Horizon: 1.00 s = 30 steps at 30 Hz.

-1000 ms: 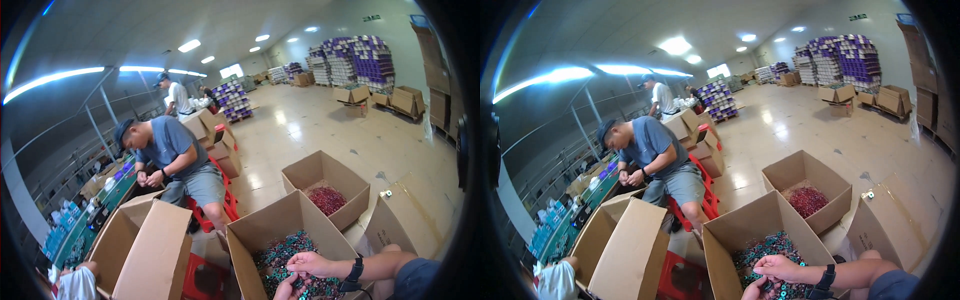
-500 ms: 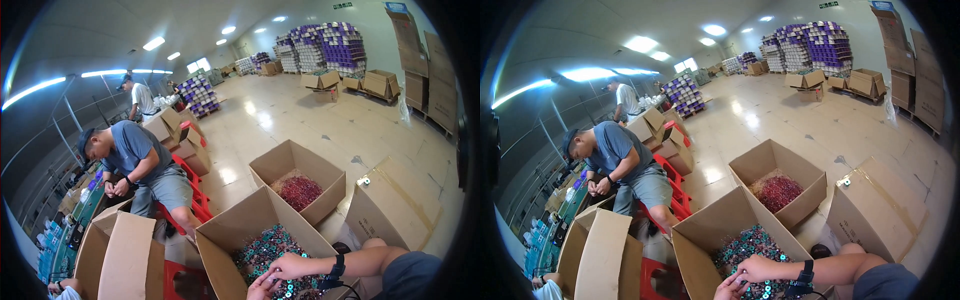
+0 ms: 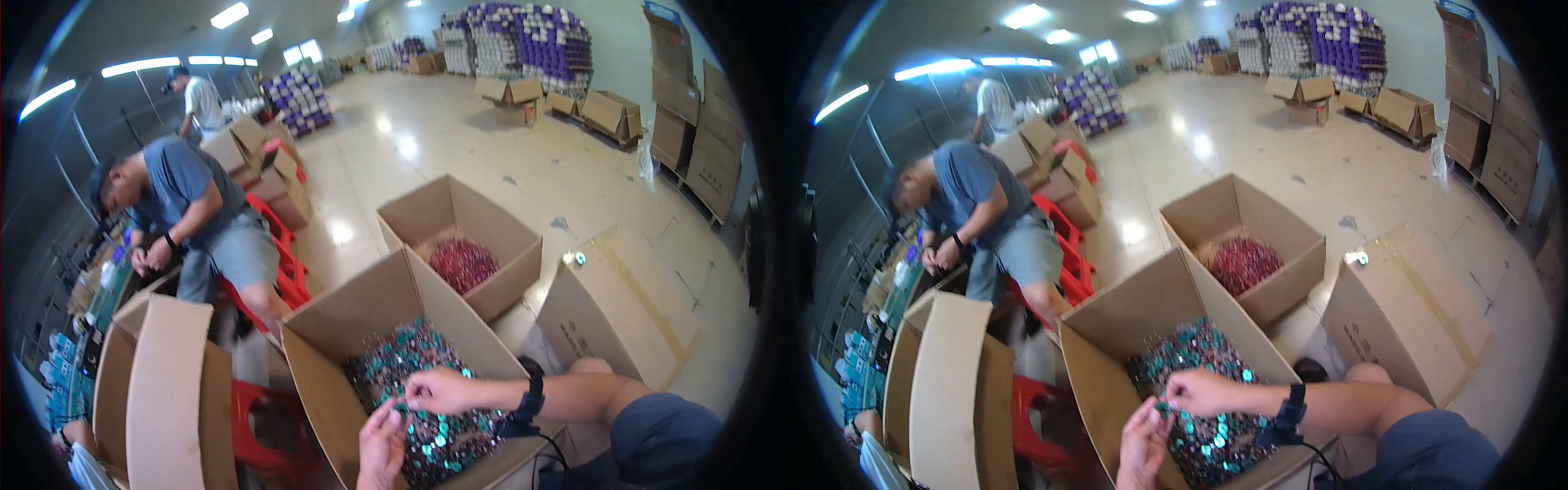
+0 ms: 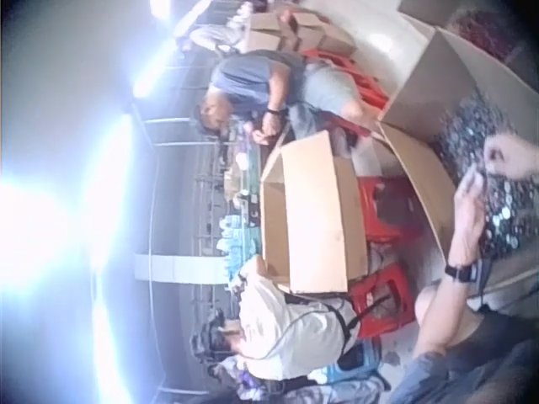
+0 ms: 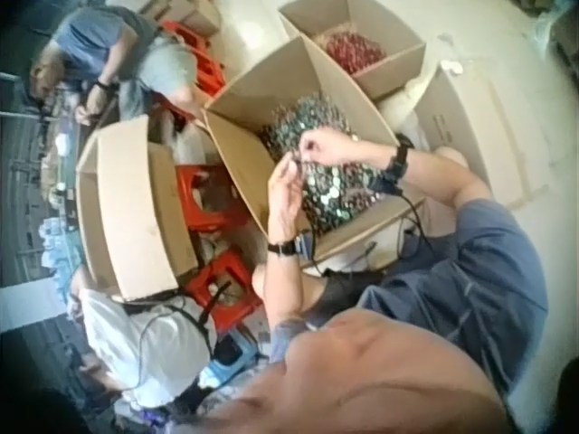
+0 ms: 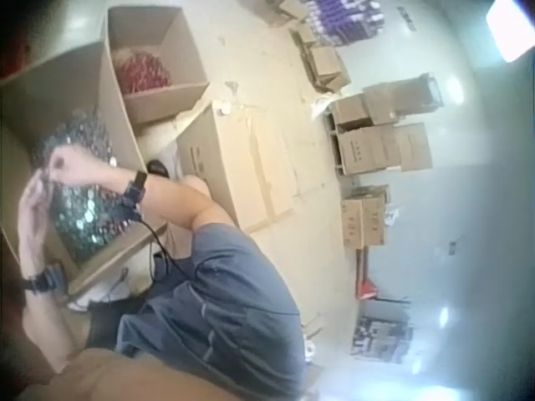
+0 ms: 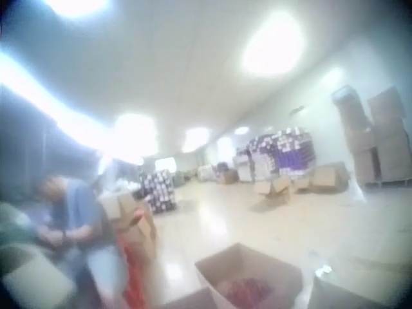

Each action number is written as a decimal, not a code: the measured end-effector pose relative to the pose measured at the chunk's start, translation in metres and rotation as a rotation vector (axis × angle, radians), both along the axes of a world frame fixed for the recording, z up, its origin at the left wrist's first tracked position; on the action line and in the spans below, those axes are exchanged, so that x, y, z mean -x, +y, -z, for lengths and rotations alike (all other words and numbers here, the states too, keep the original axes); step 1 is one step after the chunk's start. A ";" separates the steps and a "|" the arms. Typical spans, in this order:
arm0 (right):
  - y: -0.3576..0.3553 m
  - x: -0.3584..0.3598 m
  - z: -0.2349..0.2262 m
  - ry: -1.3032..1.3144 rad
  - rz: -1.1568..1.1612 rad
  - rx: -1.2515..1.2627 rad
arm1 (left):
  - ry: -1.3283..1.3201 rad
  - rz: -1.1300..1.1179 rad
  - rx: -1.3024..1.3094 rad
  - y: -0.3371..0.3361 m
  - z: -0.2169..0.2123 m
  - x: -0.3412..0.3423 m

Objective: Inspecting and sorting small plastic components from a cardboard box.

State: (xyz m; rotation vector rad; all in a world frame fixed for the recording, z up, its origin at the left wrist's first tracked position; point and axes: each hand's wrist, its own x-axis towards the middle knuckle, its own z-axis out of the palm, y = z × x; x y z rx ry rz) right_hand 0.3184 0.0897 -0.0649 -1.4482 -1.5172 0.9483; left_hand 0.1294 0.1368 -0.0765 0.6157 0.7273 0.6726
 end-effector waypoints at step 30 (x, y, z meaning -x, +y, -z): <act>0.011 -0.005 0.011 0.504 0.056 0.030 | 0.137 -0.179 -0.314 -0.005 -0.006 -0.013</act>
